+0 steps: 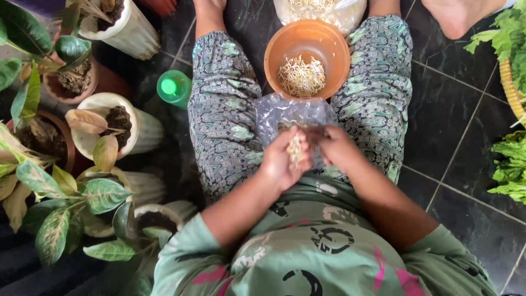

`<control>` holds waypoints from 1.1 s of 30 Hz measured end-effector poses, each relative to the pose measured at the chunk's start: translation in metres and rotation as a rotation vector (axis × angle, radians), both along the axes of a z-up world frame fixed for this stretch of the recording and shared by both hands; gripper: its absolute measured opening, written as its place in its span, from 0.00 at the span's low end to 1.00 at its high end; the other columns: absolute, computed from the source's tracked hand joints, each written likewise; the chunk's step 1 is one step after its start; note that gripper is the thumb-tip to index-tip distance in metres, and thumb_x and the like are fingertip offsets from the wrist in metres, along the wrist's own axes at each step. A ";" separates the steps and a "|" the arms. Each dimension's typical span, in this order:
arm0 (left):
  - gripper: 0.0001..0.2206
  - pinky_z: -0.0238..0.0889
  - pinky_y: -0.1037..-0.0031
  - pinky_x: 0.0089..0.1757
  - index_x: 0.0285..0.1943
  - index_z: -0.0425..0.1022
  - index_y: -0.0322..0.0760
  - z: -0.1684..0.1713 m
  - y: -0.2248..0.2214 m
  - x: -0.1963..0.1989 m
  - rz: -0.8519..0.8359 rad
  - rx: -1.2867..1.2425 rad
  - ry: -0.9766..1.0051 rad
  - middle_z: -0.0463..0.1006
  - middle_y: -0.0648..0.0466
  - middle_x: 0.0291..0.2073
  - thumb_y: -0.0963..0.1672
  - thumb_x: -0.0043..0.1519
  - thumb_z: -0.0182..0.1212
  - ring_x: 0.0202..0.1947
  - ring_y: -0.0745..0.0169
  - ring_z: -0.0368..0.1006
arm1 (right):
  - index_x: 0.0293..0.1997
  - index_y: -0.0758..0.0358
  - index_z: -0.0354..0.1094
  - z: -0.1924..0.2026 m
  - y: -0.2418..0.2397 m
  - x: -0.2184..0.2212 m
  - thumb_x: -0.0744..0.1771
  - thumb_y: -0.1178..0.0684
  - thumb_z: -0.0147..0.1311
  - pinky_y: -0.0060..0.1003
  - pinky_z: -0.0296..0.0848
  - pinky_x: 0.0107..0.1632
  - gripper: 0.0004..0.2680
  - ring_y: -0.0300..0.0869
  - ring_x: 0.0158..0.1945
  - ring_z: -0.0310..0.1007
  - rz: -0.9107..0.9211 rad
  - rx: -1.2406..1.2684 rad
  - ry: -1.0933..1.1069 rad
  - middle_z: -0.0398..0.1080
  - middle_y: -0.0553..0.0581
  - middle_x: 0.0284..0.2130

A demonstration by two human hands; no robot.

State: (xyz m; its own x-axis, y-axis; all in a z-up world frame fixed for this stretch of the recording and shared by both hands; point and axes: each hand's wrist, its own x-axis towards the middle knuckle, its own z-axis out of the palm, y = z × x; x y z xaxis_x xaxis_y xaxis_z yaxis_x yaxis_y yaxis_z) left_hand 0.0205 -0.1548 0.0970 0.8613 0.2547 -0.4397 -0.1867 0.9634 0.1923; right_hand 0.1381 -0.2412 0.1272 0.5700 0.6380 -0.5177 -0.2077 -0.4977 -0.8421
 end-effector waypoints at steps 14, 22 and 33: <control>0.14 0.78 0.58 0.44 0.49 0.77 0.37 -0.024 0.024 -0.006 0.229 -0.023 -0.092 0.83 0.44 0.47 0.48 0.68 0.49 0.54 0.44 0.77 | 0.49 0.62 0.76 0.015 -0.014 0.005 0.66 0.63 0.56 0.28 0.68 0.25 0.08 0.33 0.21 0.65 0.033 0.332 -0.306 0.76 0.60 0.33; 0.16 0.79 0.50 0.46 0.56 0.77 0.34 -0.001 0.003 -0.002 0.212 -0.114 -0.302 0.78 0.36 0.56 0.48 0.70 0.49 0.56 0.35 0.75 | 0.42 0.62 0.79 0.040 -0.018 -0.012 0.62 0.66 0.64 0.38 0.71 0.34 0.09 0.45 0.27 0.69 0.199 0.588 -0.754 0.71 0.57 0.26; 0.15 0.68 0.44 0.59 0.55 0.79 0.35 0.002 0.015 -0.010 0.342 -0.125 -0.392 0.78 0.38 0.57 0.47 0.69 0.51 0.66 0.34 0.66 | 0.37 0.64 0.76 0.043 -0.011 -0.037 0.60 0.62 0.67 0.43 0.70 0.31 0.06 0.52 0.26 0.72 0.281 0.541 -0.746 0.70 0.62 0.24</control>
